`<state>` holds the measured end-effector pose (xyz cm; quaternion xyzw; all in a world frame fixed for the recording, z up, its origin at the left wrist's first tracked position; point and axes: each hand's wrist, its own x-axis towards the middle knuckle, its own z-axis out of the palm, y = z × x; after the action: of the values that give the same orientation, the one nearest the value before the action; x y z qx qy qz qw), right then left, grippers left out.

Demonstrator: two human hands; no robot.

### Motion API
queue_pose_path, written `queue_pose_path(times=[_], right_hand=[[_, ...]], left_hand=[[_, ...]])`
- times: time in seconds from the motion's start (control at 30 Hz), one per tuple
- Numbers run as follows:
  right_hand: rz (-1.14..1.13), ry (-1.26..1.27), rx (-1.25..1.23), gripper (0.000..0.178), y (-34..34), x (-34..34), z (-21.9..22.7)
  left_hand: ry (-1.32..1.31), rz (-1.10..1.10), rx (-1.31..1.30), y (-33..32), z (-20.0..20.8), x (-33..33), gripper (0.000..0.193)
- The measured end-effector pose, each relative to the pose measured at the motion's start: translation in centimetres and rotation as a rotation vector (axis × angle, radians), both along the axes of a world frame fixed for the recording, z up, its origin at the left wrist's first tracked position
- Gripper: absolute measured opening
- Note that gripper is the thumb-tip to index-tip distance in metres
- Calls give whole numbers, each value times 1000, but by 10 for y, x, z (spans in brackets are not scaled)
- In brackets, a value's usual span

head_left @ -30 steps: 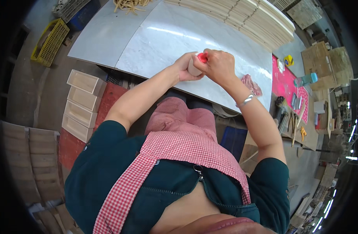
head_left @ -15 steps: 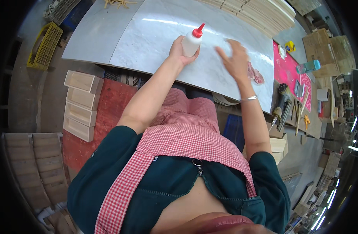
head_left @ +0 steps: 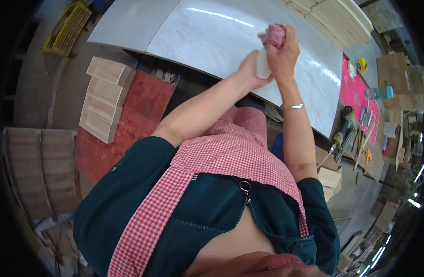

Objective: Assembling wooden boxes by applying glue and using a nail gun.

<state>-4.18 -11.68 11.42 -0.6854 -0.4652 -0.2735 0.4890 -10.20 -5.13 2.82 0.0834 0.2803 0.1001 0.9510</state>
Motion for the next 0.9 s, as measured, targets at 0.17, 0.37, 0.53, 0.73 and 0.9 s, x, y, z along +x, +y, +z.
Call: queue_pose_path(times=[0.17,0.37,0.53,0.73,0.9], right_hand=[[195,387,-105,22,-1,6,7],[-226,683,-186,26,-106,50,-26],[-410,226,-782,38,-141,46,-122],[259,-101,-438,33,146,-57,-131],[334,-222,-502,33,228,-138,-139]], left_hand=[[12,-70,-150,8,8,-19,44],[89,-41,2,26,24,-77,42],[-199,51,-120,64,-14,-196,35],[-58,237,-111,92,-6,-266,34],[-70,351,-33,103,14,-278,34]])
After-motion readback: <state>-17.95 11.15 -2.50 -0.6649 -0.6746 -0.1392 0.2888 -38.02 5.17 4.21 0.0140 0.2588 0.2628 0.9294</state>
